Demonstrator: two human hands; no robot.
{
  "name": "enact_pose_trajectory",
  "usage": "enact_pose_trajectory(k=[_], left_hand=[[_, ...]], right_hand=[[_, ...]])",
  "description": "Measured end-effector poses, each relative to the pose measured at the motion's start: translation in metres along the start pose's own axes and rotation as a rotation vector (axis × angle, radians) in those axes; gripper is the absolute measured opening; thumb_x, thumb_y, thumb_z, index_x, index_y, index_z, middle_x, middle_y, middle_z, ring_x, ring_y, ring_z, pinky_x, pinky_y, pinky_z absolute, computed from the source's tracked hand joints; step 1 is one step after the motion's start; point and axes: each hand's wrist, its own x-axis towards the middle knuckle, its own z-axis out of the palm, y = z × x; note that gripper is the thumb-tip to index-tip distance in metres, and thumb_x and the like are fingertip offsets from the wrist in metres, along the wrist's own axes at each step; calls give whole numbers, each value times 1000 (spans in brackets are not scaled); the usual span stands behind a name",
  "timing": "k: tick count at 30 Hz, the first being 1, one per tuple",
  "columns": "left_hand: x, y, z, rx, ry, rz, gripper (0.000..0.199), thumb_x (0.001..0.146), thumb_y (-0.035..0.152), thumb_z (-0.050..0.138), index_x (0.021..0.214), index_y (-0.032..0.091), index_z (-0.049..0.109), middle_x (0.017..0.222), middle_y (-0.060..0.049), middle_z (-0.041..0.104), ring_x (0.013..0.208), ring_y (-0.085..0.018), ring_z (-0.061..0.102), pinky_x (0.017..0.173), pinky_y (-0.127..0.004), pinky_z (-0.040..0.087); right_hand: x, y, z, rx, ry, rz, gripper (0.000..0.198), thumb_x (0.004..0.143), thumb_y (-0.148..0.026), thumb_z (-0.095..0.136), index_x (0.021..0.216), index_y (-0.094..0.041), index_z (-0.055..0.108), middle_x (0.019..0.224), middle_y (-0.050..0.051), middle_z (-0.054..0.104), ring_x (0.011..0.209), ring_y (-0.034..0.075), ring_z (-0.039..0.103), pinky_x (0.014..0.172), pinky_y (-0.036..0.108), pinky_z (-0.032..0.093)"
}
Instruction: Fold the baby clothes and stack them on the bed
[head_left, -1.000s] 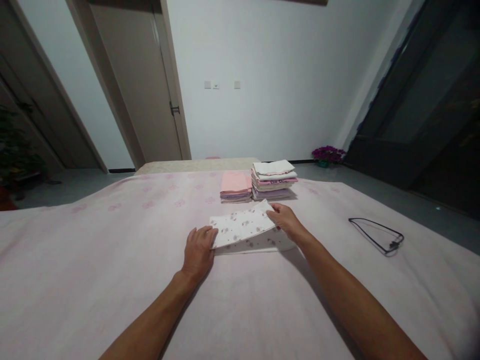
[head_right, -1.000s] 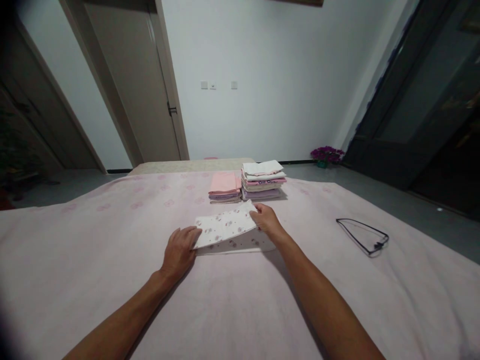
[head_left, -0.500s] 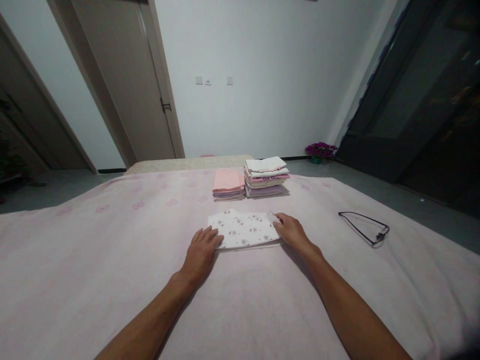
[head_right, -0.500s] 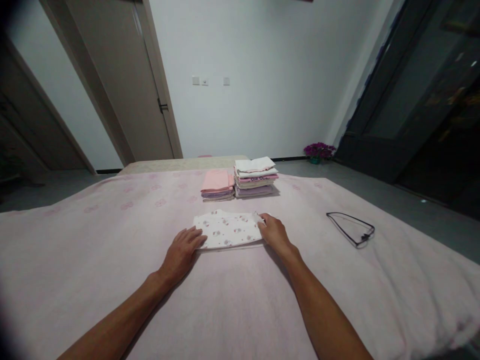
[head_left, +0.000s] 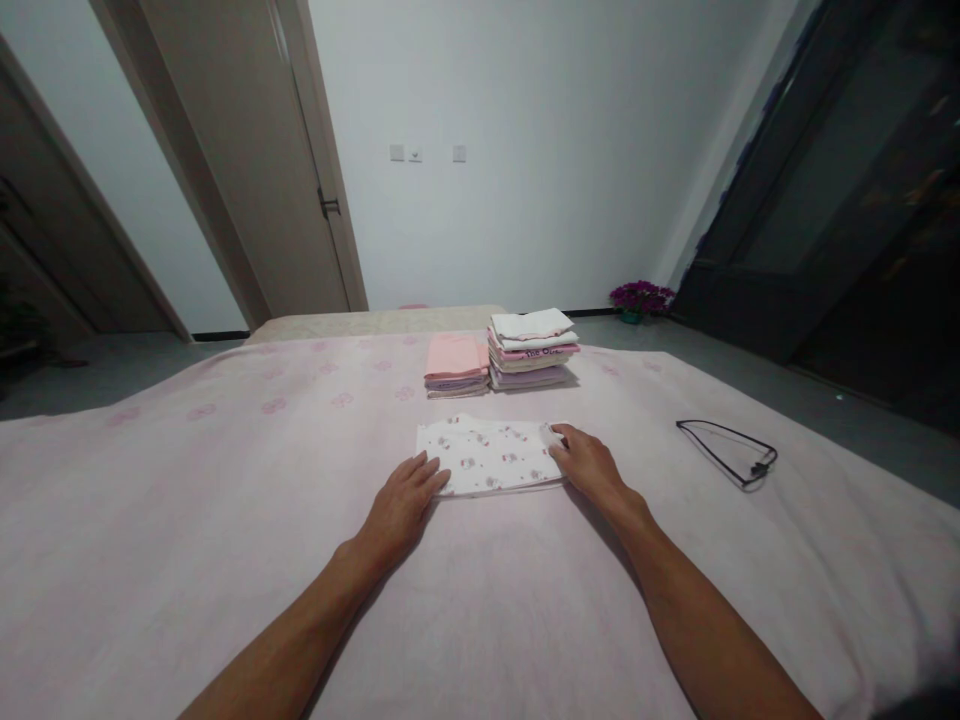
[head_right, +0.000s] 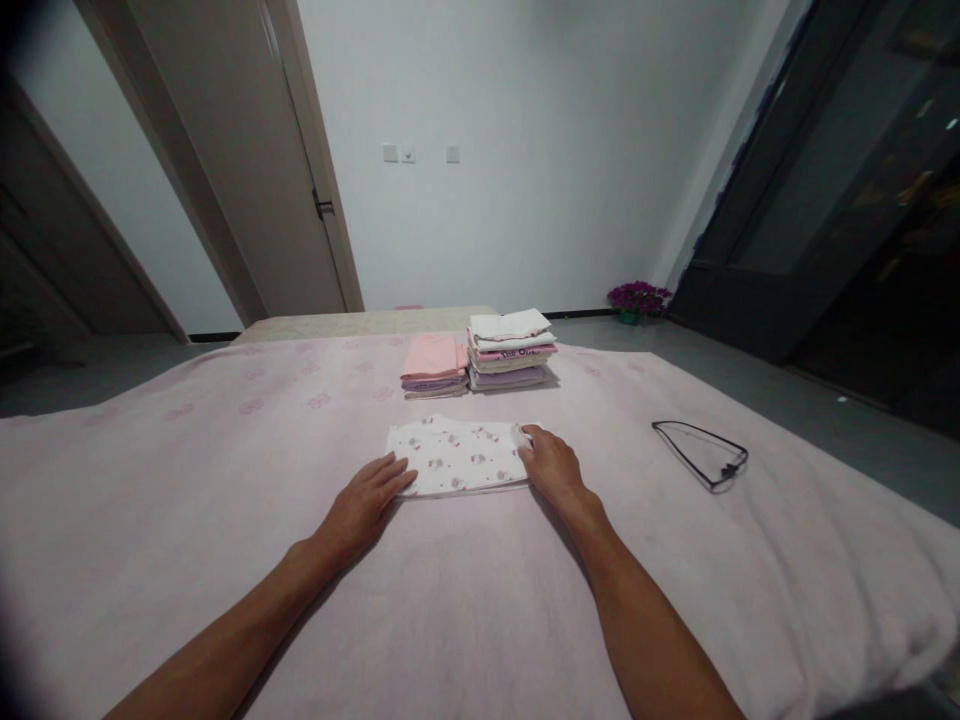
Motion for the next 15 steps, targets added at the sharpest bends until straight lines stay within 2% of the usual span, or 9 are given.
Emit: enact_pose_trajectory(k=[7, 10, 12, 15], left_hand=[[-1, 6, -9, -31, -25, 15, 50, 88, 12, 54, 137, 24, 60, 146, -9, 56, 140, -28, 46, 118, -50, 36], [-3, 8, -13, -69, -18, 21, 45, 90, 20, 56, 134, 23, 63, 145, -9, 57, 139, -28, 47, 118, -47, 37], [-3, 7, -13, -133, -7, -26, 35, 94, 27, 53, 126, 25, 68, 139, -8, 62, 135, -26, 51, 116, -43, 40], [5, 3, -13, -250, 69, -212, 31, 99, 31, 47, 109, 23, 74, 126, -7, 69, 123, -22, 60, 108, -39, 46]], right_hand=[[-5, 1, -2, -74, -15, 3, 40, 90, -27, 55, 129, -20, 62, 124, 10, 68, 108, 25, 63, 87, 32, 43], [-6, 3, -4, -144, 9, 23, 42, 88, -34, 61, 128, -22, 63, 119, 11, 66, 106, 27, 61, 85, 33, 43], [-5, 6, -5, -168, 42, 57, 51, 85, -41, 66, 131, -22, 61, 120, 13, 63, 109, 29, 58, 87, 35, 43], [-1, 14, -3, -152, 49, 128, 71, 81, -52, 68, 141, -17, 52, 128, 17, 59, 118, 32, 54, 92, 38, 43]])
